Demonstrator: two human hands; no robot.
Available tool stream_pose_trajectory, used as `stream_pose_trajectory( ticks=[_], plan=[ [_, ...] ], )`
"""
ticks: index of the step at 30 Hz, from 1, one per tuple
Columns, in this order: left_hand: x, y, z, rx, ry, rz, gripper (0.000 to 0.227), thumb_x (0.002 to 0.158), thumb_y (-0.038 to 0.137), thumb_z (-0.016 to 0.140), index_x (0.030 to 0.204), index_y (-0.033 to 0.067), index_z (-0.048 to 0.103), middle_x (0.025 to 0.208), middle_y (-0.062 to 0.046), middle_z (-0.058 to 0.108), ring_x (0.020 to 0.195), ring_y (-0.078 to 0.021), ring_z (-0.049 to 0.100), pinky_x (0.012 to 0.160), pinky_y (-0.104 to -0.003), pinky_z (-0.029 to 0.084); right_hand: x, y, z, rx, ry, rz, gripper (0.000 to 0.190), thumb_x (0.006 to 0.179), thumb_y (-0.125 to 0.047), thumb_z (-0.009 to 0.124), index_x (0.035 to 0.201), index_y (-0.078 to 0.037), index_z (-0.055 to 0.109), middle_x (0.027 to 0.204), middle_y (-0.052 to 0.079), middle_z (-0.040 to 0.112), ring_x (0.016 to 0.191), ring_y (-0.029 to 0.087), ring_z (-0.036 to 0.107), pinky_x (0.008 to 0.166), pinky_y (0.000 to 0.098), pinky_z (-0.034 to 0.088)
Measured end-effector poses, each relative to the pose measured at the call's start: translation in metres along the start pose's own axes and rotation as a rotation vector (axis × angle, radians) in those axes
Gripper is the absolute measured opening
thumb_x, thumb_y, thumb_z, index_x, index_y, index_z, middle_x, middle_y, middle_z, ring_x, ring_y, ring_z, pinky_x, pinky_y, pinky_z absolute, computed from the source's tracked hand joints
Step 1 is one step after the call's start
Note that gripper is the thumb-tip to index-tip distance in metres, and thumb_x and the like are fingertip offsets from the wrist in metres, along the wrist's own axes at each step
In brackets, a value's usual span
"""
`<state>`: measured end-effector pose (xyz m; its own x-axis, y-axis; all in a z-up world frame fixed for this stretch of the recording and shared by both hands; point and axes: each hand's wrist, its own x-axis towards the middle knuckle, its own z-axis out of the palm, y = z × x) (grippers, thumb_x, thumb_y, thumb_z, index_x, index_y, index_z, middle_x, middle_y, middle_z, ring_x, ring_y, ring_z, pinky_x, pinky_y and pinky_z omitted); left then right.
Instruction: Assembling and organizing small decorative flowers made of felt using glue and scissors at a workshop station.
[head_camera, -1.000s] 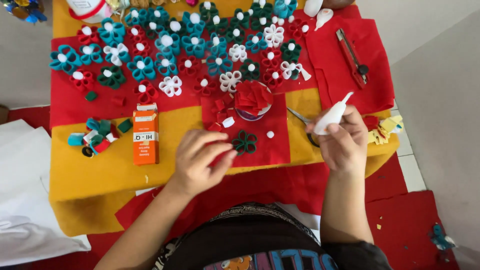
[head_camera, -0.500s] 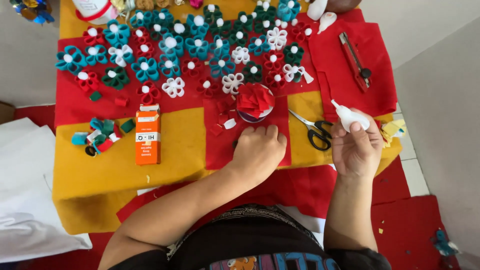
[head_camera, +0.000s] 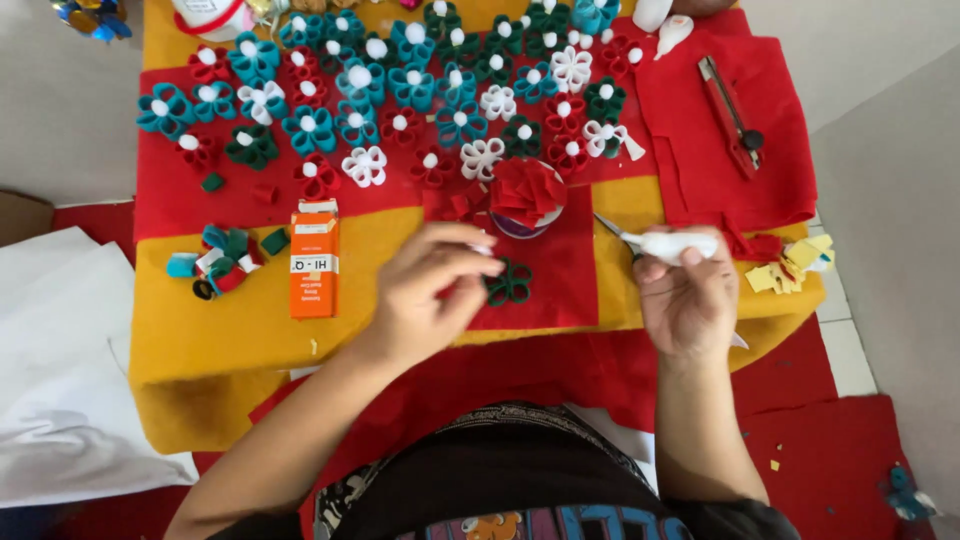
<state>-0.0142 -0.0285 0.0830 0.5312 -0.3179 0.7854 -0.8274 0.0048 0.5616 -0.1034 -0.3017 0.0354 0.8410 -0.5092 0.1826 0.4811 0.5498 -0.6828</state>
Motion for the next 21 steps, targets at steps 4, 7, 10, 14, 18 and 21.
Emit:
stream_pose_trajectory(
  ticks=[4,7,10,14,18,21],
  plan=[
    [-0.011,-0.002,-0.021,-0.003,0.075,-0.173,0.030,0.082,-0.012,0.065,0.095,0.0103,0.079,0.103,-0.012,0.073,0.084,-0.0293,0.074,0.076,-0.038,0.061,-0.007,0.026,0.007,-0.047,-0.032,0.011,0.022,0.091,-0.007,0.066,0.111,0.002,0.064,0.098,0.029,0.070,0.066,0.018,0.062,0.062,0.0266,0.051],
    [-0.031,-0.014,-0.019,-0.016,0.063,-0.175,0.026,0.083,-0.010,0.068,0.094,0.0102,0.080,0.102,-0.011,0.075,0.085,-0.0297,0.075,0.076,-0.039,0.061,-0.010,0.047,0.010,-0.064,-0.024,0.009,0.023,0.092,-0.009,0.067,0.110,0.005,0.064,0.092,0.030,0.070,0.063,0.018,0.063,0.059,0.0262,0.051],
    [-0.032,-0.012,-0.017,-0.016,0.027,-0.128,0.026,0.085,-0.009,0.068,0.095,0.0112,0.080,0.103,-0.011,0.076,0.084,-0.0286,0.075,0.075,-0.039,0.062,-0.014,0.058,0.025,-0.064,0.001,0.007,0.023,0.096,-0.013,0.065,0.109,0.006,0.064,0.087,0.029,0.070,0.062,0.019,0.066,0.057,0.0273,0.052],
    [-0.028,-0.011,-0.015,0.019,-0.007,-0.080,0.029,0.086,-0.010,0.063,0.098,0.0098,0.080,0.104,-0.013,0.074,0.077,-0.0254,0.075,0.072,-0.037,0.064,-0.015,0.057,0.050,-0.174,-0.028,-0.051,0.022,0.103,-0.016,0.056,0.109,0.005,0.060,0.085,0.031,0.069,0.057,0.019,0.068,0.053,0.0243,0.054],
    [-0.032,-0.008,-0.010,0.124,-0.009,-0.053,0.023,0.087,-0.003,0.071,0.106,0.0075,0.078,0.111,-0.014,0.072,0.086,-0.0287,0.076,0.074,-0.039,0.064,-0.015,0.060,0.059,-0.315,-0.070,-0.136,0.023,0.104,-0.018,0.055,0.109,0.004,0.057,0.086,0.031,0.069,0.057,0.019,0.065,0.051,0.0239,0.051],
    [-0.037,-0.011,-0.007,0.212,-0.027,0.021,0.032,0.084,0.013,0.082,0.113,0.0046,0.074,0.117,-0.017,0.070,0.096,-0.0314,0.074,0.079,-0.039,0.064,-0.014,0.068,0.058,-0.395,-0.107,-0.192,0.022,0.104,-0.016,0.054,0.110,0.005,0.056,0.086,0.032,0.070,0.057,0.021,0.066,0.050,0.0238,0.051]
  ],
)
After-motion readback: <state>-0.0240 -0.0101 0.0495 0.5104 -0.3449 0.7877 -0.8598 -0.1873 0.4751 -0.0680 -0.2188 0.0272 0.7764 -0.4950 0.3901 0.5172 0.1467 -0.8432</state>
